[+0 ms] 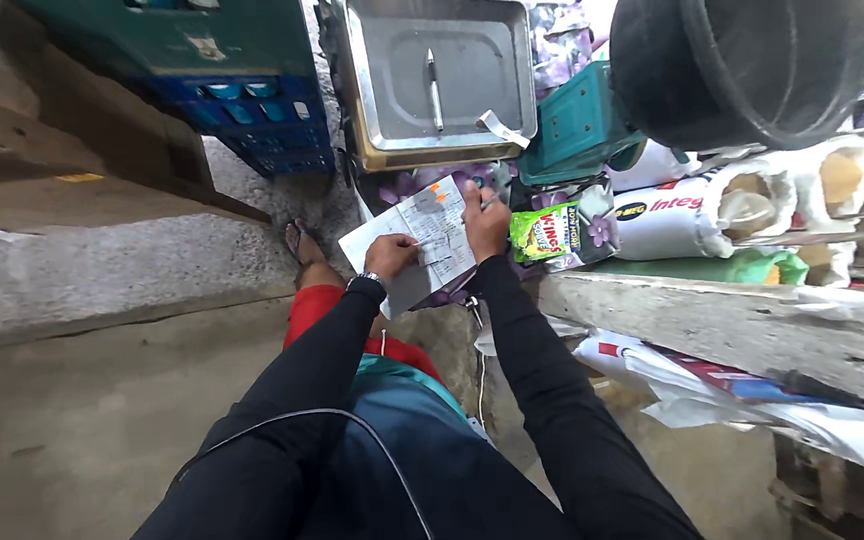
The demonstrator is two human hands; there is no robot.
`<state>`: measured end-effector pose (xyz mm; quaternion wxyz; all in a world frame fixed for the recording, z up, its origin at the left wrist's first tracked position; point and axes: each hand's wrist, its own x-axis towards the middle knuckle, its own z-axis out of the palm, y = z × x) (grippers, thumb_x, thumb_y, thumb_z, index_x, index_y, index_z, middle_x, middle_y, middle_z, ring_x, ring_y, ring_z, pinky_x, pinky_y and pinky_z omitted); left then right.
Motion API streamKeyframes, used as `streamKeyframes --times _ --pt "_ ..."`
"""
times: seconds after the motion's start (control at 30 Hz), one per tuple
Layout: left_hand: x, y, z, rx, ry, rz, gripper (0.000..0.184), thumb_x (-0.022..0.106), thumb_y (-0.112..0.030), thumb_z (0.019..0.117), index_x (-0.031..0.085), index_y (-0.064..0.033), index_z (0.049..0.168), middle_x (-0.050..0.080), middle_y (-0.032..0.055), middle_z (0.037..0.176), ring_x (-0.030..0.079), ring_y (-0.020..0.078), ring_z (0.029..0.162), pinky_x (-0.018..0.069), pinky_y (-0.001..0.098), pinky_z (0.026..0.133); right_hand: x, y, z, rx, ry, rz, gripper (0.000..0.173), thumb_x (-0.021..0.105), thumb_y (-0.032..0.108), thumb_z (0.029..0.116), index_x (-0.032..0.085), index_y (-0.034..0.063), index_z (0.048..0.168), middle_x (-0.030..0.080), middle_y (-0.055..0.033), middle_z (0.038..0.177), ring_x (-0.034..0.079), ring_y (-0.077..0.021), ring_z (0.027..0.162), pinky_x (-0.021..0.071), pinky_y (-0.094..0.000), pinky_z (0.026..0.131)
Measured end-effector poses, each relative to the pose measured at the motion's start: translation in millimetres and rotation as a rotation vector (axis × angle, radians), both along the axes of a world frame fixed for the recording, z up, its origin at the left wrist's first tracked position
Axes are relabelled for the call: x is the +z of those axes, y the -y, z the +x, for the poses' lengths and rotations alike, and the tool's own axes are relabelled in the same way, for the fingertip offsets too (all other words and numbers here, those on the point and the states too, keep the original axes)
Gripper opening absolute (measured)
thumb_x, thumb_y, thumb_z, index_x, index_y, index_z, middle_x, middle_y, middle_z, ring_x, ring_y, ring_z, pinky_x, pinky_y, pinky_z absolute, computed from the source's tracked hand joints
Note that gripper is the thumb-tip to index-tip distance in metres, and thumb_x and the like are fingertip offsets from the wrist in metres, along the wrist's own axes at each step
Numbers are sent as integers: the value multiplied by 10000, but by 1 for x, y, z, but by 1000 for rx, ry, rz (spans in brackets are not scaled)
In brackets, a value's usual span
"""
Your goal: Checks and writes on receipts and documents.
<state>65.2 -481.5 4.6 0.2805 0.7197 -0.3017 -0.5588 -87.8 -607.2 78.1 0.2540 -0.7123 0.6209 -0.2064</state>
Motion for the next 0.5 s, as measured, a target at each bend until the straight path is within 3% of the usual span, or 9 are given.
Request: streamKeyframes --times 0.1,0.2,0.3,0.37,0.43,0.5 --pt "6 -11 0 164 -79 -45 183 733 -263 944 773 -110 1035 756 50 882 712 174 753 606 436 746 46 39 29 50 -90 108 588 475 642 1004 648 108 1178 708 -109 886 707 -293 825 574 -576 759" --pt "36 -44 4 261 -141 -130 200 731 -222 957 748 -75 1091 744 88 931 706 199 778 605 423 742 59 74 45 74 -101 117 653 410 658 1013 614 127 1335 728 -156 1076 712 -351 995 557 -625 850" --pt "79 -84 14 271 -119 -272 216 723 -241 971 727 -94 1130 733 85 959 686 193 771 590 403 726 70 79 50 73 -49 33 610 341 600 1054 600 159 1385 736 -151 1109 715 -347 1015 552 -628 866" --pt "98 -93 27 317 -97 -318 188 721 -212 967 745 -77 1095 744 76 954 701 182 804 599 400 762 77 62 53 97 38 12 585 338 560 1072 619 126 1346 733 -151 1061 717 -330 960 562 -608 854" --pt "112 -105 42 343 -75 -341 179 732 -229 962 765 -82 1060 753 57 939 707 167 823 603 395 776 80 32 57 223 147 94 581 342 537 1082 653 72 1239 710 -144 935 701 -309 854 575 -587 798" --pt "127 -125 54 375 -36 -370 169 744 -239 953 776 -98 1042 755 40 915 708 156 808 607 391 761 86 -13 57 460 250 308 571 332 530 1093 657 96 1273 726 -91 942 699 -246 809 597 -493 722"
